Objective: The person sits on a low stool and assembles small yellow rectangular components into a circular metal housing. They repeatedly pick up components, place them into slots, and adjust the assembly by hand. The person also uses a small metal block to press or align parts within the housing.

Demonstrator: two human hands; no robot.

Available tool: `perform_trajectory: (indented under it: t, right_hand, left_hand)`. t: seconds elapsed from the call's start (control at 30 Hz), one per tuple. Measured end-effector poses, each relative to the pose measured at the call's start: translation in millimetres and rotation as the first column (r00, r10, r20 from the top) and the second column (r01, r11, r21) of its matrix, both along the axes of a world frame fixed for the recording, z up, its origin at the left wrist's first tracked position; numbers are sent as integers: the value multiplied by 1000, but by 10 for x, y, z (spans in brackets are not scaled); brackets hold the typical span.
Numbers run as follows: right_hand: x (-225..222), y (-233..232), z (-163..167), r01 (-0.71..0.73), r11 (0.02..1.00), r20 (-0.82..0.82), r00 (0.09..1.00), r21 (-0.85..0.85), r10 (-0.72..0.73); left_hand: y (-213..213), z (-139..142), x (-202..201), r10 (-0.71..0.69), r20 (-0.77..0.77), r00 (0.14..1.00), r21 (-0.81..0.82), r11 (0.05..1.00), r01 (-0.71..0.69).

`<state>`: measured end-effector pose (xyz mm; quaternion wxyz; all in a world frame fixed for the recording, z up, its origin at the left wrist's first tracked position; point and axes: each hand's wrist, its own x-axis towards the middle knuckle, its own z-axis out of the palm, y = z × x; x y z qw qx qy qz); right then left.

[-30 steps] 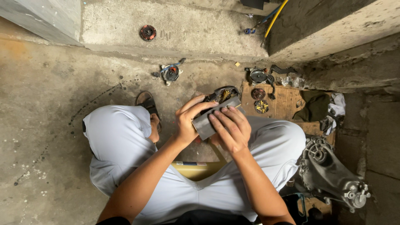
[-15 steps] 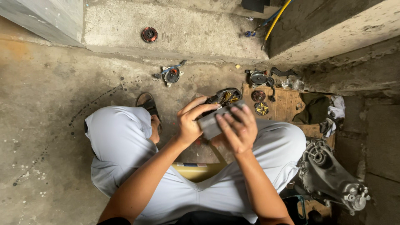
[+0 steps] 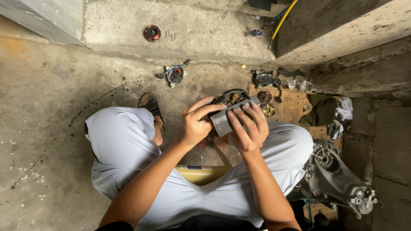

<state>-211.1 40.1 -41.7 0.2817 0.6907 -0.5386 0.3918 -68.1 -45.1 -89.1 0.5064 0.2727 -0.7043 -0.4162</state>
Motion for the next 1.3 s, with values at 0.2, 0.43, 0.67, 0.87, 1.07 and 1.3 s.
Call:
perform_trajectory:
  t: [0.2, 0.43, 0.67, 0.87, 1.07, 1.3]
  right_hand:
    - [-11, -16, -10, -25, 999, -20, 999, -23, 24]
    - [-15, -8, -10, -5, 1000, -36, 999, 18, 6]
    - [11, -2, -34, 52, 998, 17, 998, 16, -53]
    - [22, 3, -12, -4, 1000, 9, 1000, 7, 4]
    - [-13, -12, -15, -16, 999, -35, 999, 39, 18]
    - [17, -20, -31, 2, 999, -31, 1000, 53, 0]
  left_hand:
    - [-7, 1, -6, -14, -25, 1000, 9, 1000, 14]
    - [11, -74, -16, 25, 2, 1000, -10, 1000, -25]
    - [17, -118, -15, 42, 28, 999, -13, 999, -41]
    - [20, -35, 17, 14, 19, 1000, 11, 1000, -14]
    - [15, 0, 7, 7, 0, 1000, 22, 1000, -7]
    - [7, -90, -18, 40, 13, 999, -21, 999, -40]
